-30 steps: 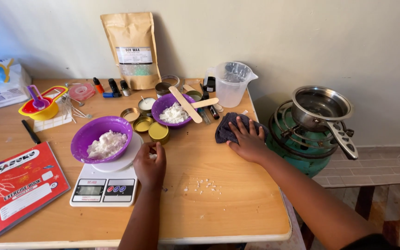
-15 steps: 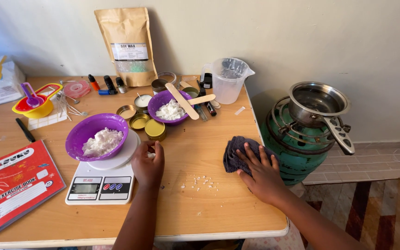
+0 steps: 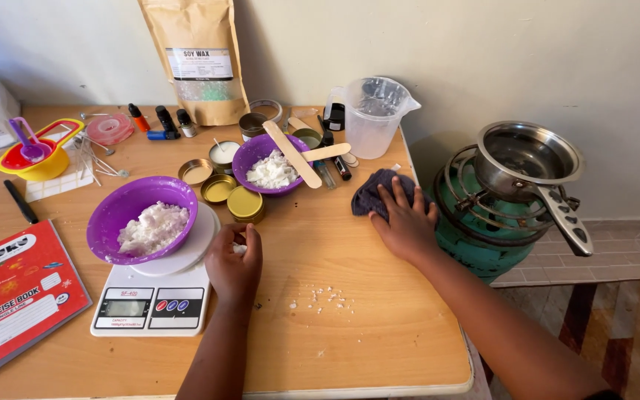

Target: Cleaning a candle-making workspace by wiping the table surface with a cloth and picking up wax debris.

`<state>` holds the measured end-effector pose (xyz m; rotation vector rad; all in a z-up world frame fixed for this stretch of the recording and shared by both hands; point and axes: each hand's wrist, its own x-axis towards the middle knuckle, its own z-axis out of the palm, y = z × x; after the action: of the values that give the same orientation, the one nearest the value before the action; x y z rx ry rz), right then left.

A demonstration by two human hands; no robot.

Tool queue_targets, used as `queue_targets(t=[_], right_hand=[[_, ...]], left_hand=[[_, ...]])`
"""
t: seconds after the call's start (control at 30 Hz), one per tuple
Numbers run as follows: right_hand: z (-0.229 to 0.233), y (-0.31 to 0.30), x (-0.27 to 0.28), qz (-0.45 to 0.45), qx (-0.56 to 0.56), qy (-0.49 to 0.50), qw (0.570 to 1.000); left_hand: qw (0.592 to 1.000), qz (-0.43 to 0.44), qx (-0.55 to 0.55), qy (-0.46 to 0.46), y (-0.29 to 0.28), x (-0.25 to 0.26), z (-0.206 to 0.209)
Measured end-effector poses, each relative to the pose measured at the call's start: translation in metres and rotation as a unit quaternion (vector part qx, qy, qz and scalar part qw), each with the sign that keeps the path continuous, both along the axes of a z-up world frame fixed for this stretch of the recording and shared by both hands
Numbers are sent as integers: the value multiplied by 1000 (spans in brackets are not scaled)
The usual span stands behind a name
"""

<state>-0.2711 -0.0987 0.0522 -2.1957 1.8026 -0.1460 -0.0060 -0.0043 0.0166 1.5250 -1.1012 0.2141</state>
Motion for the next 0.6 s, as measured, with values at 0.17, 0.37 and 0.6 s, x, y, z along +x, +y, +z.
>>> queue_targets(t=[0.17,0.37,0.6], right_hand=[[-5,-26,10,-22,-22,1,1000],[-10,-24,3,-14,-24,43,999],[-10,26,-8,20,-26,53,998]], left_hand=[[1000,-6,-11,12,1,1,2],[1000,-6,-29,-2,0,4,-6],[999,-6,-32,-15,4,5,-6]])
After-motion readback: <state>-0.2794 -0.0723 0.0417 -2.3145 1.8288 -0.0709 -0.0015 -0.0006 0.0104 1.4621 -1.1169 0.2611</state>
